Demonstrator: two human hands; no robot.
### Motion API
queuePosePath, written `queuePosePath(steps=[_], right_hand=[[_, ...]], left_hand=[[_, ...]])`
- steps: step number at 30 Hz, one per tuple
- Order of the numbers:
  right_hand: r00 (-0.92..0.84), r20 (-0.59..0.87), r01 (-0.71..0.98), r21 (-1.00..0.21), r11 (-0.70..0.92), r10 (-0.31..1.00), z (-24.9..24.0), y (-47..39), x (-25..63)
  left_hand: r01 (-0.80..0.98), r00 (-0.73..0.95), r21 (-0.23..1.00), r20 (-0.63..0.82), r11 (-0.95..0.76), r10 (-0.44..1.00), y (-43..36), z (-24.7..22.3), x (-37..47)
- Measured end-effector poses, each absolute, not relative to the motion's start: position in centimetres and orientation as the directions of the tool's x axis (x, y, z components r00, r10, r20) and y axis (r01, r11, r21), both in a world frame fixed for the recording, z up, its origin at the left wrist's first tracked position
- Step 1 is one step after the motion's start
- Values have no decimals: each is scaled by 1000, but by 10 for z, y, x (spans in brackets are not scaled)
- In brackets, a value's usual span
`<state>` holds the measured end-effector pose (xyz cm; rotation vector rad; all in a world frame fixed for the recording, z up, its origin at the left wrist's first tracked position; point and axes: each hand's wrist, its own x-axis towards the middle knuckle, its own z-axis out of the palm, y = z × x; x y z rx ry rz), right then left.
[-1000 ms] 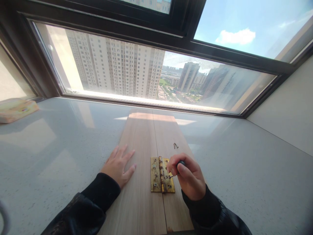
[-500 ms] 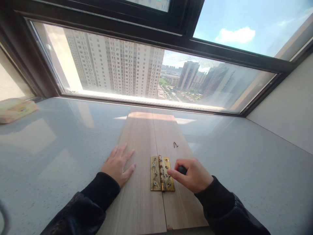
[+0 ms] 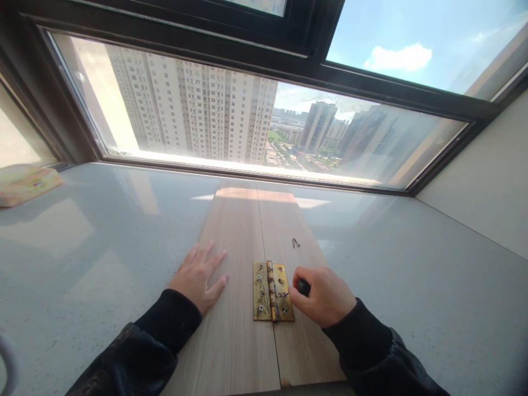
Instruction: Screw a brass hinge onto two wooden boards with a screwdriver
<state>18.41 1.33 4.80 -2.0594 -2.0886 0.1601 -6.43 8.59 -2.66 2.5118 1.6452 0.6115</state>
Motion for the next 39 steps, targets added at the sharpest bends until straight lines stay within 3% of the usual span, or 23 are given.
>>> queuePosePath(steps=[6,9,13,24,27,29,32,36,39], right_hand=[[107,59,914,-400,-74,993,50,20,200],[292,175,872,-453,-187,940,42,27,211],[444,335,812,-543,-215,831,34,33,218],[472,346,754,-636,-167,811,43,30,213],[516,347,515,-856,40,783,49,28,209],[485,283,144,-959,244,828,54,26,202],[297,198,-362,-882,302,934,58,22,186],[42,140,-570,-810,139,989,52,14,162],[13,171,-598,-788,144,985,45,8,150]], left_hand=[[861,346,282,285,-423,894,86,-27,-64],[858,345,289,289,-425,893,86,-26,-64],[859,336,296,287,-417,897,85,-25,-64],[863,340,294,263,-411,903,85,-23,-64],[863,341,290,270,-414,901,85,-23,-63],[865,344,281,269,-415,900,85,-23,-63],[869,348,272,260,-414,901,85,-22,-64],[863,369,269,242,-427,897,85,-22,-65],[865,367,264,246,-426,897,86,-23,-66]])
